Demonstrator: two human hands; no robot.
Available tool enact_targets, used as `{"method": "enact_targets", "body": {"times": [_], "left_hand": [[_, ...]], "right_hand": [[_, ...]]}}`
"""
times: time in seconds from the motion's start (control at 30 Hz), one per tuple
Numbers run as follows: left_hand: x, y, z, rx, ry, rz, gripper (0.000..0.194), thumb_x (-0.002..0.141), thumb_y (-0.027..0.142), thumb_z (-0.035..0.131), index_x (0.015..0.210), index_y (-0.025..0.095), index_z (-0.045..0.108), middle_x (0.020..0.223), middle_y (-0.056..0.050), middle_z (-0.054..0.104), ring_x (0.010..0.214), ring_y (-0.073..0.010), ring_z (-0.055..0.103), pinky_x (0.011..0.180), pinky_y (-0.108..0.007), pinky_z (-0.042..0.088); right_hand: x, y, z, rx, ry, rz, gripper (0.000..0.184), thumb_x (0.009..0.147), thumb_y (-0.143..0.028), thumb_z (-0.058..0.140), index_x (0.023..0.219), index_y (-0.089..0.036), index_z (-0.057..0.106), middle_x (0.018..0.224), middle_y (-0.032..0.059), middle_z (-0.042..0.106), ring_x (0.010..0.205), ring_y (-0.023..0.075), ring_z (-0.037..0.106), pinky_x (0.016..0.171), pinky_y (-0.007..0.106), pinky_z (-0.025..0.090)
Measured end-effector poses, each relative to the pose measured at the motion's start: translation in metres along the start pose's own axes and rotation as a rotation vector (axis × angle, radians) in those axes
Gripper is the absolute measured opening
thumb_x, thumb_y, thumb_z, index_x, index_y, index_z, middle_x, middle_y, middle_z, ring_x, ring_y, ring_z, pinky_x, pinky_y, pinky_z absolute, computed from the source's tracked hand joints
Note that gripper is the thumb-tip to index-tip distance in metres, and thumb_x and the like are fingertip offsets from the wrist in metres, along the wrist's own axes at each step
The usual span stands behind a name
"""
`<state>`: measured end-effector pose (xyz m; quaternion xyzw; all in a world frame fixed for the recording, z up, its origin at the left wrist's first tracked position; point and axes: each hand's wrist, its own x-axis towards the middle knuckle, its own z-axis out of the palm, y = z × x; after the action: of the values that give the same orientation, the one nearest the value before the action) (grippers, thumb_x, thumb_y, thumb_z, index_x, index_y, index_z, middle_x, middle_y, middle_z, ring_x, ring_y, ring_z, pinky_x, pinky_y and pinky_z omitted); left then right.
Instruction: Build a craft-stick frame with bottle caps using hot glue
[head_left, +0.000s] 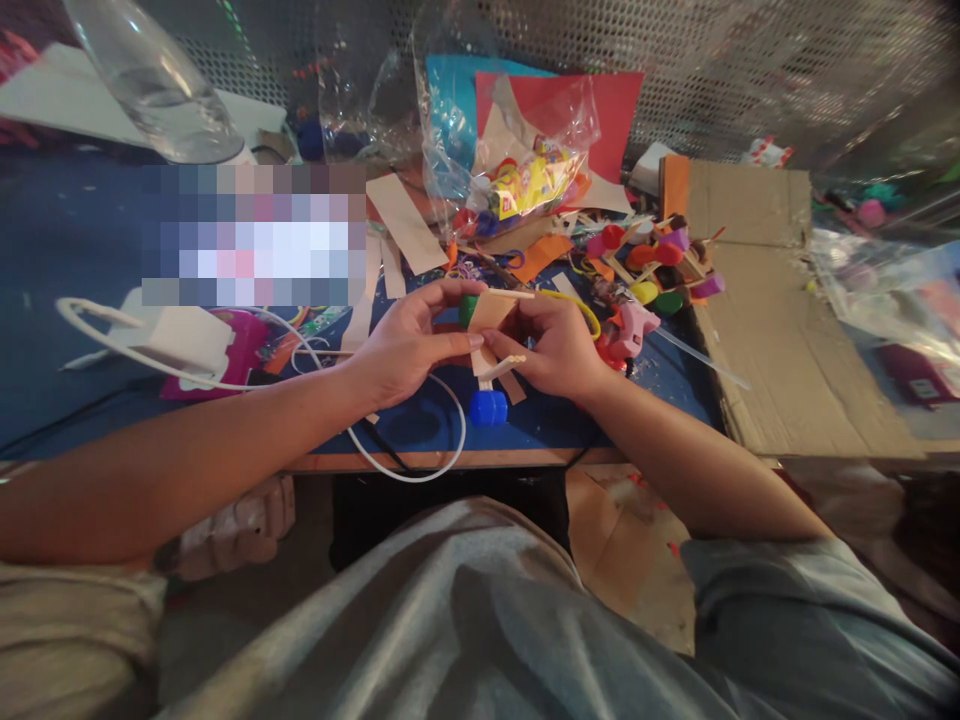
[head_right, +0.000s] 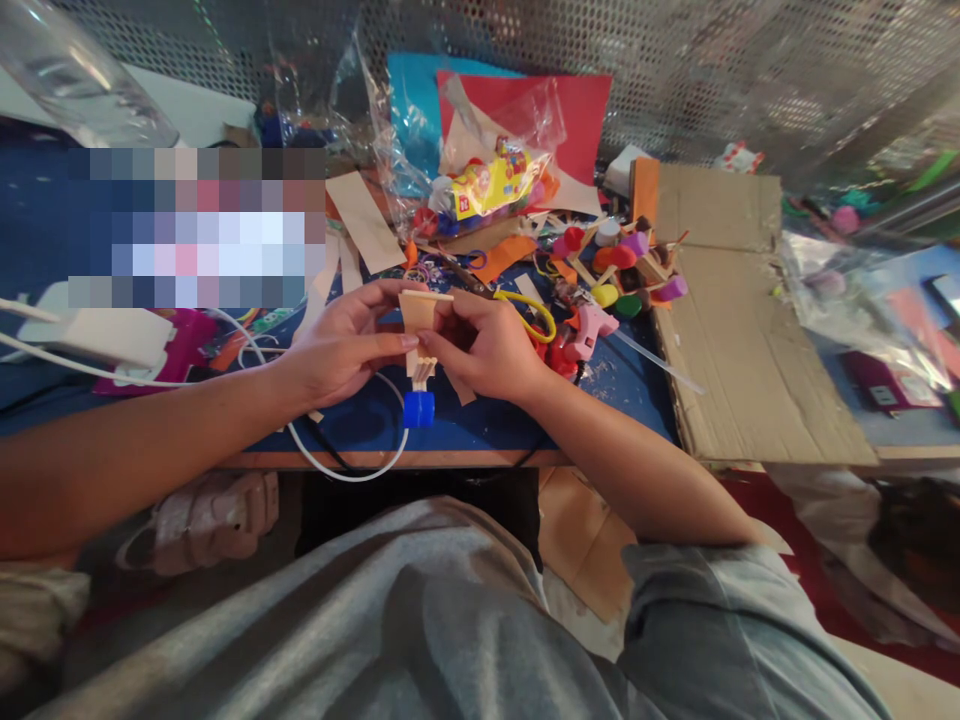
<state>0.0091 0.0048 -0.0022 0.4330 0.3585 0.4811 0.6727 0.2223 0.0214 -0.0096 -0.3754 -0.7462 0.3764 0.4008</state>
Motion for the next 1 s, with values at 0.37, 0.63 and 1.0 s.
{"method": "enact_targets", "body": {"times": [0.37, 0.63, 1.0], "left_hand": [[0.0015, -0.0012, -0.0020, 0.007, -0.012, -0.014, 0.059, 0.068, 0.010, 0.098, 0.122, 0.020, 0.076, 0.115, -0.004, 0.081, 0.101, -0.0174, 0.077, 0.086, -0.028, 0.063], [0.0002, 0.0010, -0.0022, 0.033, -0.033, -0.001, 0.058, 0.070, 0.012, 0.100, 0.122, 0.020, 0.076, 0.115, -0.004, 0.081, 0.101, -0.0181, 0.077, 0.090, -0.030, 0.062], [0.0003, 0.0019, -0.0012, 0.004, -0.052, -0.016, 0.065, 0.063, 0.005, 0.099, 0.122, 0.018, 0.075, 0.111, -0.002, 0.083, 0.094, -0.0149, 0.078, 0.083, -0.025, 0.064]], "right_hand": [[-0.0006, 0.0005, -0.0006, 0.029, -0.024, -0.013, 0.042, 0.096, -0.061, 0.084, 0.086, -0.022, 0.069, 0.079, 0.0002, 0.066, 0.066, 0.0138, 0.054, 0.061, 0.034, 0.041], [0.0004, -0.0001, -0.0012, 0.067, -0.030, 0.007, 0.041, 0.092, -0.058, 0.089, 0.089, -0.023, 0.068, 0.082, 0.0001, 0.068, 0.068, 0.0144, 0.056, 0.062, 0.034, 0.043], [-0.0005, 0.0007, -0.0018, 0.117, -0.031, -0.042, 0.042, 0.097, -0.061, 0.084, 0.093, -0.023, 0.064, 0.075, -0.0025, 0.060, 0.063, 0.0132, 0.053, 0.058, 0.032, 0.040]]}}
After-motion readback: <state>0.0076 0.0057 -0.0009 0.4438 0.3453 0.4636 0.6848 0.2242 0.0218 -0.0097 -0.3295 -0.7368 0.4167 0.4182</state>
